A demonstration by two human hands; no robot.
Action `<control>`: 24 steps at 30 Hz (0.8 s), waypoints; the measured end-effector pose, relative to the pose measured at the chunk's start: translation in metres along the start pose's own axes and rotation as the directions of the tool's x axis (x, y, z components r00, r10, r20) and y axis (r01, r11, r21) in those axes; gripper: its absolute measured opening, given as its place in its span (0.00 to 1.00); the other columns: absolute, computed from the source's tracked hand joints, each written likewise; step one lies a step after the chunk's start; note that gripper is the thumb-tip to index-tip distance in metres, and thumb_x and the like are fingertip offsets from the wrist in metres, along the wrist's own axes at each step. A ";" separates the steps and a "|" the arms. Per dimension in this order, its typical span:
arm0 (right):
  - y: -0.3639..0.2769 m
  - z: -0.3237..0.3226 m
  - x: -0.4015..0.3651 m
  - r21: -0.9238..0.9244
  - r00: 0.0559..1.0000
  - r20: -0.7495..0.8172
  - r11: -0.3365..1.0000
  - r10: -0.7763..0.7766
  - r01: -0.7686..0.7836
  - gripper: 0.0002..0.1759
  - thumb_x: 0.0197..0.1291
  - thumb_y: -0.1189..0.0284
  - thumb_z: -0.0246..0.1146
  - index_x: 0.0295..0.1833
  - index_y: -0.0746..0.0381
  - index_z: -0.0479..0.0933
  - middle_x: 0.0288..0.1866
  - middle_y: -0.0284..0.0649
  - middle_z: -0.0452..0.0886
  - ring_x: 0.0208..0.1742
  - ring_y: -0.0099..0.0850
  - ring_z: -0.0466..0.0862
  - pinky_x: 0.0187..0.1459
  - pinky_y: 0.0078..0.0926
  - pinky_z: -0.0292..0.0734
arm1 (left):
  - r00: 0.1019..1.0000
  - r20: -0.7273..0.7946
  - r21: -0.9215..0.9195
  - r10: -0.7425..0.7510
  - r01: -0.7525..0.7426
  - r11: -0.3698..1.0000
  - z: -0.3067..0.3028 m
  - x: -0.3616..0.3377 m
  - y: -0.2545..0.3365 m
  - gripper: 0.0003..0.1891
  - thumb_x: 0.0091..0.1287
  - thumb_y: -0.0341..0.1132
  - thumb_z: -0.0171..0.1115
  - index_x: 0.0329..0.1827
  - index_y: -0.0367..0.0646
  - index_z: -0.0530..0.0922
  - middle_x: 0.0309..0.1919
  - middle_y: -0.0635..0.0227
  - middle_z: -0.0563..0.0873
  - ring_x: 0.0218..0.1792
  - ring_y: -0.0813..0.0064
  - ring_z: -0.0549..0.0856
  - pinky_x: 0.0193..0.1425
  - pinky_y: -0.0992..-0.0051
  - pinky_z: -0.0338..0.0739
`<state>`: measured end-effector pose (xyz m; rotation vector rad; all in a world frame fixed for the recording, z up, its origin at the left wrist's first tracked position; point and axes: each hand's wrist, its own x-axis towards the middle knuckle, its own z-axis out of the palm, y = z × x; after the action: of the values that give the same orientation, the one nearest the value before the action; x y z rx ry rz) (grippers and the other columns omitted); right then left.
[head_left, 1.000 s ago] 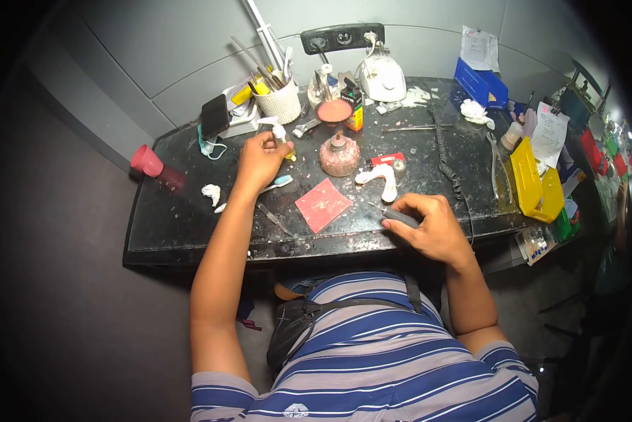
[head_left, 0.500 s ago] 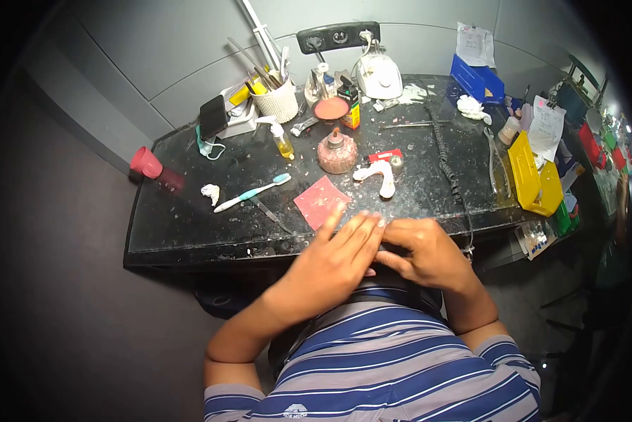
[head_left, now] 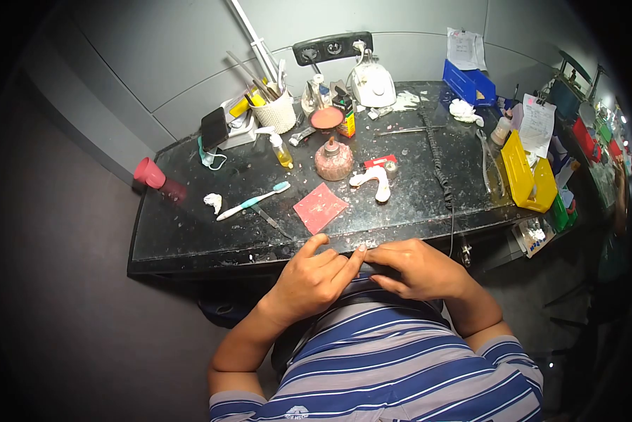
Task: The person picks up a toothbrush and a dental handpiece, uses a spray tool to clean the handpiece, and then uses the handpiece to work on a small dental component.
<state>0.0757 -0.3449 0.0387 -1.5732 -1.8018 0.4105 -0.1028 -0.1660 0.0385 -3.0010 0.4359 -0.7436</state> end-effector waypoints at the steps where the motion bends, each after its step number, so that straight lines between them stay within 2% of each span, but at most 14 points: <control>1: 0.002 0.001 -0.001 0.006 1.000 -0.008 1.000 -0.018 0.019 0.21 0.65 0.71 0.71 0.61 0.68 0.80 0.44 0.52 0.87 0.45 0.55 0.87 0.48 0.48 0.83 | 1.000 0.001 0.000 -0.001 0.001 1.000 -0.001 -0.002 -0.001 0.19 0.70 0.31 0.67 0.63 0.38 0.86 0.27 0.76 0.83 0.35 0.76 0.86 0.58 0.60 0.76; 3: 0.003 0.000 -0.001 0.011 0.999 -0.013 0.999 -0.038 0.038 0.21 0.65 0.71 0.70 0.61 0.68 0.80 0.44 0.52 0.87 0.45 0.55 0.88 0.49 0.48 0.83 | 0.999 -0.033 0.030 0.034 -0.033 0.999 -0.005 -0.002 -0.002 0.24 0.76 0.45 0.61 0.69 0.39 0.81 0.49 0.54 0.89 0.63 0.58 0.86 0.77 0.44 0.65; 5: -0.001 -0.005 -0.002 -0.042 0.998 0.042 0.998 0.039 -0.037 0.20 0.67 0.71 0.70 0.60 0.68 0.81 0.44 0.52 0.88 0.46 0.55 0.88 0.50 0.47 0.84 | 0.956 -0.285 0.127 -0.069 0.109 0.986 -0.019 -0.003 0.002 0.50 0.72 0.69 0.60 0.86 0.43 0.59 0.76 0.27 0.68 0.85 0.31 0.55 0.85 0.32 0.39; 6: -0.001 -0.006 -0.003 -0.040 0.998 0.042 0.998 0.044 -0.042 0.20 0.67 0.71 0.70 0.60 0.68 0.81 0.44 0.52 0.88 0.46 0.55 0.88 0.50 0.47 0.84 | 0.940 -0.318 -0.002 -0.126 0.133 0.991 -0.026 -0.011 -0.008 0.78 0.52 0.87 0.60 0.89 0.51 0.23 0.86 0.32 0.30 0.85 0.24 0.36 0.85 0.35 0.25; 7: -0.001 -0.007 -0.003 -0.018 0.998 -0.003 0.998 0.057 -0.057 0.19 0.67 0.72 0.70 0.60 0.68 0.81 0.44 0.53 0.88 0.46 0.54 0.88 0.49 0.47 0.84 | 0.837 -0.508 -0.220 -0.205 0.103 0.970 -0.025 -0.010 -0.012 0.78 0.53 0.86 0.60 0.88 0.52 0.19 0.86 0.32 0.31 0.86 0.27 0.38 0.86 0.36 0.25; 9: -0.003 -0.009 -0.002 0.007 0.996 -0.052 0.998 0.069 -0.069 0.18 0.67 0.72 0.70 0.59 0.69 0.82 0.44 0.53 0.88 0.46 0.54 0.89 0.49 0.46 0.84 | 0.563 -0.665 -0.589 -0.491 0.009 0.808 -0.017 -0.004 -0.001 0.79 0.54 0.86 0.59 0.85 0.51 0.14 0.86 0.35 0.27 0.87 0.32 0.35 0.86 0.36 0.28; 11: -0.009 -0.010 -0.001 0.066 0.985 -0.151 0.995 0.081 -0.072 0.18 0.65 0.73 0.72 0.59 0.69 0.82 0.45 0.54 0.88 0.46 0.54 0.89 0.48 0.44 0.84 | 0.229 -0.481 -0.869 -0.846 -0.253 0.425 -0.013 -0.003 0.045 0.61 0.68 0.79 0.56 0.87 0.35 0.54 0.79 0.29 0.64 0.75 0.35 0.74 0.77 0.43 0.67; 13: -0.014 -0.013 -0.001 0.082 0.915 -0.389 0.993 0.111 -0.085 0.18 0.66 0.76 0.72 0.59 0.70 0.83 0.48 0.58 0.89 0.47 0.55 0.90 0.50 0.41 0.85 | 0.740 -0.204 -0.923 -0.641 0.073 0.378 -0.050 -0.124 0.040 0.36 0.84 0.61 0.49 0.39 0.31 0.85 0.37 0.45 0.91 0.28 0.60 0.87 0.37 0.66 0.79; 14: -0.003 -0.019 0.002 0.010 0.862 -0.504 0.998 0.058 -0.061 0.17 0.66 0.76 0.72 0.59 0.71 0.84 0.48 0.57 0.90 0.46 0.52 0.91 0.50 0.40 0.85 | 0.454 -0.398 -0.917 -0.798 -0.181 0.355 -0.034 -0.138 0.026 0.36 0.89 0.44 0.43 0.12 0.46 0.63 0.08 0.68 0.70 0.09 0.79 0.61 0.19 0.75 0.56; 17: 0.005 -0.029 0.000 0.357 0.787 -0.501 0.914 0.360 -0.191 0.18 0.67 0.77 0.73 0.60 0.71 0.84 0.43 0.39 0.91 0.39 0.19 0.85 0.42 0.22 0.81 | 0.404 -0.286 -0.904 -0.869 0.187 0.385 -0.049 -0.157 0.014 0.32 0.88 0.42 0.46 0.16 0.43 0.63 0.12 0.71 0.63 0.13 0.83 0.58 0.20 0.76 0.51; 20: 0.004 -0.029 0.007 0.627 0.800 -0.437 0.777 0.412 -0.058 0.18 0.72 0.78 0.70 0.64 0.69 0.81 0.42 0.33 0.88 0.38 0.14 0.81 0.39 0.16 0.78 | 0.612 -0.248 -0.589 -0.751 0.520 0.619 -0.050 -0.128 0.023 0.12 0.80 0.34 0.60 0.50 0.31 0.80 0.53 0.44 0.80 0.48 0.59 0.84 0.46 0.70 0.80; 21: 0.000 -0.030 0.008 0.622 0.801 -0.440 0.781 0.405 -0.054 0.18 0.72 0.78 0.70 0.64 0.69 0.81 0.42 0.33 0.88 0.38 0.14 0.81 0.39 0.16 0.78 | 0.686 -0.251 -0.365 -0.683 0.587 0.723 -0.058 -0.084 0.031 0.20 0.77 0.31 0.65 0.68 0.29 0.80 0.73 0.35 0.75 0.69 0.49 0.83 0.63 0.66 0.84; 23: -0.007 -0.030 0.008 0.674 0.838 -0.387 0.738 0.384 -0.027 0.17 0.71 0.78 0.70 0.63 0.71 0.81 0.43 0.34 0.88 0.39 0.15 0.83 0.41 0.17 0.81 | 0.818 -0.078 -0.558 -0.570 0.438 0.705 -0.041 -0.084 0.015 0.39 0.71 0.25 0.70 0.84 0.33 0.63 0.88 0.39 0.47 0.86 0.49 0.59 0.84 0.57 0.63; 24: -0.009 -0.029 0.008 0.672 0.841 -0.385 0.740 0.380 -0.026 0.17 0.71 0.78 0.70 0.63 0.71 0.81 0.43 0.34 0.88 0.39 0.15 0.83 0.41 0.17 0.81 | 0.801 -0.013 -0.698 -0.598 0.421 0.579 -0.029 -0.073 0.015 0.39 0.72 0.26 0.70 0.85 0.34 0.63 0.87 0.41 0.51 0.85 0.51 0.63 0.84 0.57 0.64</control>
<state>0.0890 -0.3448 0.0672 -1.2199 -0.9195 0.5898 -0.1822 -0.1592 0.0300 -3.7972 -0.3063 -1.2468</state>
